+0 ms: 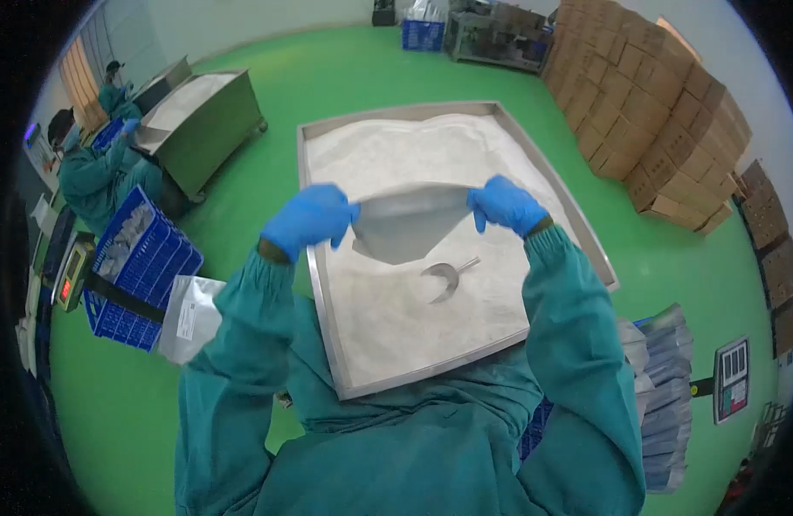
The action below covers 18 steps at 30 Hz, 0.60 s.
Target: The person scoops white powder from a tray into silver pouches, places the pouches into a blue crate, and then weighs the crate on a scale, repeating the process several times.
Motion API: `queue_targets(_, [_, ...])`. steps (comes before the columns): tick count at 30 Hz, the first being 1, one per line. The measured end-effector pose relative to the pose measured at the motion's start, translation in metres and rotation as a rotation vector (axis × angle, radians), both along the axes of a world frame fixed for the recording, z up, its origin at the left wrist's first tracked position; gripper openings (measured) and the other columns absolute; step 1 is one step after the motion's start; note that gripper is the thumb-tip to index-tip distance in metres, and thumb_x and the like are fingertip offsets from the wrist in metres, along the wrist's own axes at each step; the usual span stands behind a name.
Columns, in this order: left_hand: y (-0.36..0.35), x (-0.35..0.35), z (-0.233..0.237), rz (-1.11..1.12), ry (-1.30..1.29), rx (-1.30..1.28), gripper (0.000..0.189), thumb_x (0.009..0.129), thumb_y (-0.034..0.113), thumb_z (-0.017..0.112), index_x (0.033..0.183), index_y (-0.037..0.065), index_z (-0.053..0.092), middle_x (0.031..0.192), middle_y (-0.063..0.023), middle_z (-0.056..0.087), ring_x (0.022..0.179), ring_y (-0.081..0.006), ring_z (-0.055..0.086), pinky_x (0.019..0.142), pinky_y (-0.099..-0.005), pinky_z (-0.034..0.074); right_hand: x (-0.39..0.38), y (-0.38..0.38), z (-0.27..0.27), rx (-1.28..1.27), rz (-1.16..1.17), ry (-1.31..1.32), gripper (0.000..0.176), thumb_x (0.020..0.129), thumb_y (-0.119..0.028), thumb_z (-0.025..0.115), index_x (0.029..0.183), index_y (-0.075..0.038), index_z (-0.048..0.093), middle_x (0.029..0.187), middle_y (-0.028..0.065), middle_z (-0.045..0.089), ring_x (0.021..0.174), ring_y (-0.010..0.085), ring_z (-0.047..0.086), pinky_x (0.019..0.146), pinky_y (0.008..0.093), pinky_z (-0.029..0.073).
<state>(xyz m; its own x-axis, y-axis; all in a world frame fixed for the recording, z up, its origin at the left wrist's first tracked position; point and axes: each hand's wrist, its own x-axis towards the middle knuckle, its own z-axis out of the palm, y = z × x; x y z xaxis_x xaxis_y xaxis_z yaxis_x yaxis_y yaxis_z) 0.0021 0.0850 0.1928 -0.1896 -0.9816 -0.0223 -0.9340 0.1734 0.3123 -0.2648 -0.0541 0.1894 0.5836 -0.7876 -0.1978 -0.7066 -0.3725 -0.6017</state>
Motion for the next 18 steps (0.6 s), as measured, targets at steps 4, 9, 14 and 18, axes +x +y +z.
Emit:
queue_targets(4, [0.070, -0.068, -0.033, 0.070, -0.012, -0.107, 0.035, 0.078, 0.032, 0.045, 0.067, 0.003, 0.063, 0.072, -0.0185, 0.060, 0.067, -0.0335, 0.057, 0.064, -0.0433, 0.046, -0.061, 0.063, 0.005, 0.064, -0.021, 0.052, 0.039, 0.070, -0.030, 0.046, 0.045, -0.004, 0.060, 0.041, 0.0076, 0.048, 0.043, 0.0181, 0.046, 0.047, 0.0279, 0.039])
queue_targets(9, [0.106, -0.130, -0.076, -0.161, 0.116, -0.262, 0.038, 0.079, 0.033, 0.044, 0.064, 0.003, 0.062, 0.065, -0.0177, 0.059, 0.061, -0.0312, 0.057, 0.062, -0.0418, 0.046, -0.145, 0.075, -0.062, -0.239, 0.389, -0.002, 0.042, 0.076, -0.029, 0.045, 0.046, -0.004, 0.061, 0.040, 0.0033, 0.045, 0.044, 0.0129, 0.046, 0.047, 0.0270, 0.039])
queue_targets(14, [0.056, -0.120, -0.003, -0.074, 0.443, 0.164, 0.031, 0.078, 0.022, 0.046, 0.055, 0.005, 0.057, 0.050, -0.0074, 0.053, 0.042, -0.0192, 0.050, 0.050, -0.0323, 0.044, -0.156, 0.103, 0.015, -0.056, -0.126, -0.047, 0.034, 0.078, -0.036, 0.056, 0.071, -0.004, 0.066, 0.060, 0.0086, 0.059, 0.055, 0.0197, 0.053, 0.057, 0.0314, 0.043])
queue_targets(18, [0.025, -0.115, 0.049, -0.321, 0.281, -0.271, 0.035, 0.081, 0.027, 0.051, 0.056, 0.003, 0.053, 0.053, -0.0095, 0.052, 0.050, -0.0180, 0.051, 0.049, -0.0313, 0.039, -0.138, 0.120, 0.065, -0.869, 0.356, -0.208, 0.040, 0.071, -0.039, 0.067, 0.091, -0.004, 0.064, 0.095, 0.0157, 0.061, 0.081, 0.0261, 0.056, 0.074, 0.0390, 0.043])
